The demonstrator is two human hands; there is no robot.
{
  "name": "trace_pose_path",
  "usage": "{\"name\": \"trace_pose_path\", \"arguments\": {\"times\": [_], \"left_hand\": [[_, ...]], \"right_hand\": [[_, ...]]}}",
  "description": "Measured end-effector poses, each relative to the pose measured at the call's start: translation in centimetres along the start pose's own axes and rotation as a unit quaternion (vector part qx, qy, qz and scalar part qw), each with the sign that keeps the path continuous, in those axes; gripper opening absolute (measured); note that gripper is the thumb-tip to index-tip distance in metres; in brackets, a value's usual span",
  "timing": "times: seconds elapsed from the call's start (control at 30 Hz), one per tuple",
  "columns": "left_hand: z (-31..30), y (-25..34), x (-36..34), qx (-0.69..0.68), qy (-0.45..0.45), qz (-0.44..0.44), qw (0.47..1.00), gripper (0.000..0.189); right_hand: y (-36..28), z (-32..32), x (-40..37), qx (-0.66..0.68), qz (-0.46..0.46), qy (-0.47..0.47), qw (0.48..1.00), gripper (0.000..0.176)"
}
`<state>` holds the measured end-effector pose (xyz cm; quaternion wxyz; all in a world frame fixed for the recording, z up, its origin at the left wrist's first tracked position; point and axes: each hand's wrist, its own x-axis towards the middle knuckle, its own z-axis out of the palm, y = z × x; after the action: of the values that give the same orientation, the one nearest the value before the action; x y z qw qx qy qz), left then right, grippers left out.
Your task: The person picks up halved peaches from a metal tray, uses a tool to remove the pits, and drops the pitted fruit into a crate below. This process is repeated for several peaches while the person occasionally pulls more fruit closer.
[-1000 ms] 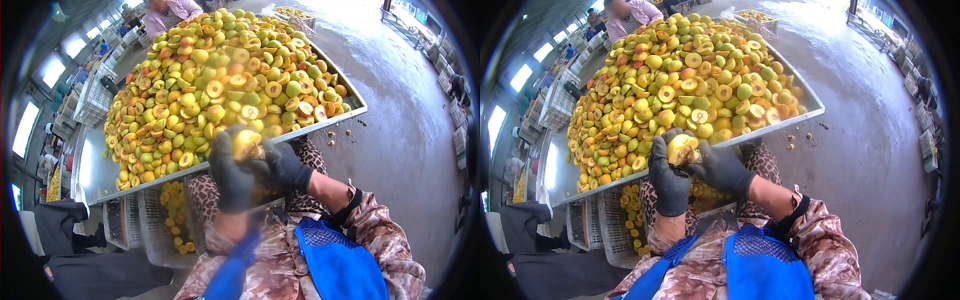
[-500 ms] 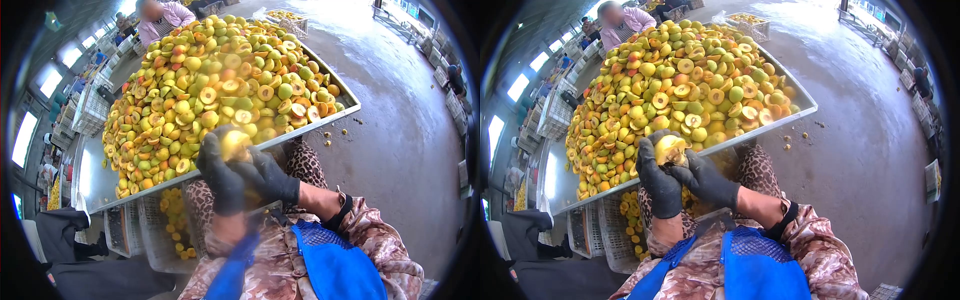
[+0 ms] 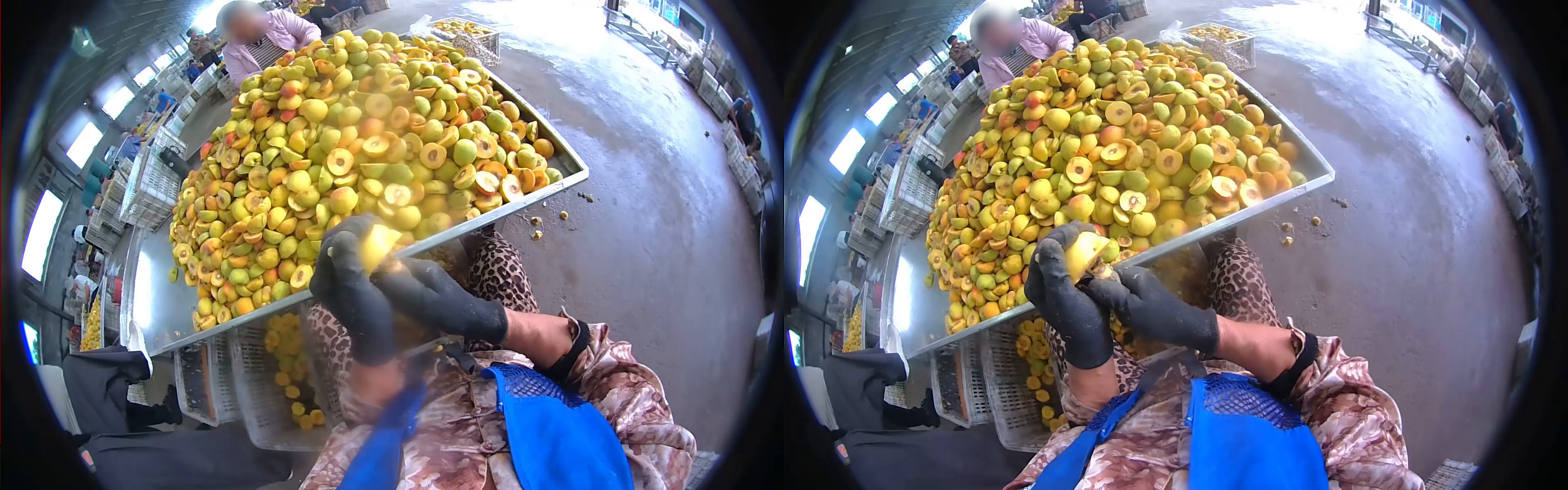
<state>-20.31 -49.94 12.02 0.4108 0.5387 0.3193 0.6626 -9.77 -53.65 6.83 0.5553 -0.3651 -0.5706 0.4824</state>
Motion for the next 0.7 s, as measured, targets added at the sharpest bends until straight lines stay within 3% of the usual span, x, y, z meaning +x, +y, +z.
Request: {"name": "trace_pose_path", "arguments": {"times": [0.1, 0.17, 0.2, 0.3, 0.37, 0.4, 0.5, 0.53, 0.6, 0.7], "left_hand": [[-0.5, -0.5, 0.1, -0.025, -0.050, -0.032, 0.998, 0.042], [-1.0, -0.8, 0.5, -0.052, -0.090, -0.070, 0.992, 0.041], [-0.4, -0.4, 0.3, -0.056, -0.054, -0.096, 0.992, 0.042], [-0.7, -1.1, 1.0, -0.101, -0.104, -0.084, 0.986, 0.044], [0.6, -0.2, 1.2, -0.155, -0.063, -0.131, 0.977, 0.042], [0.6, -0.4, 1.4, -0.149, -0.068, -0.121, 0.979, 0.041], [0.3, -0.8, 1.9, -0.082, -0.101, -0.055, 0.990, 0.040], [0.3, -0.8, 2.0, -0.065, -0.113, -0.029, 0.991, 0.041], [0.5, -0.7, 2.3, -0.044, -0.130, 0.021, 0.990, 0.044], [0.4, -1.3, 3.3, -0.199, -0.206, -0.033, 0.958, 0.046]], "right_hand": [[0.5, -0.5, -0.4, -0.099, -0.057, 0.012, 0.993, 0.033], [0.8, -1.1, -0.4, -0.073, -0.035, -0.022, 0.996, 0.033], [1.0, -1.2, -0.5, -0.060, -0.024, -0.039, 0.997, 0.032], [1.7, -1.2, -1.1, -0.083, -0.014, -0.035, 0.996, 0.022], [1.2, -0.6, -0.4, -0.086, -0.079, 0.026, 0.993, 0.022], [1.0, -0.3, -0.3, -0.079, -0.107, 0.059, 0.989, 0.023], [1.6, -1.3, -0.7, -0.003, 0.082, -0.037, 0.996, 0.022], [1.7, -1.1, -0.6, -0.008, 0.027, -0.041, 0.999, 0.022], [0.3, -1.0, -0.8, 0.003, 0.027, -0.039, 0.999, 0.023], [0.2, -1.2, 0.1, 0.015, -0.011, -0.056, 0.998, 0.026]]}}
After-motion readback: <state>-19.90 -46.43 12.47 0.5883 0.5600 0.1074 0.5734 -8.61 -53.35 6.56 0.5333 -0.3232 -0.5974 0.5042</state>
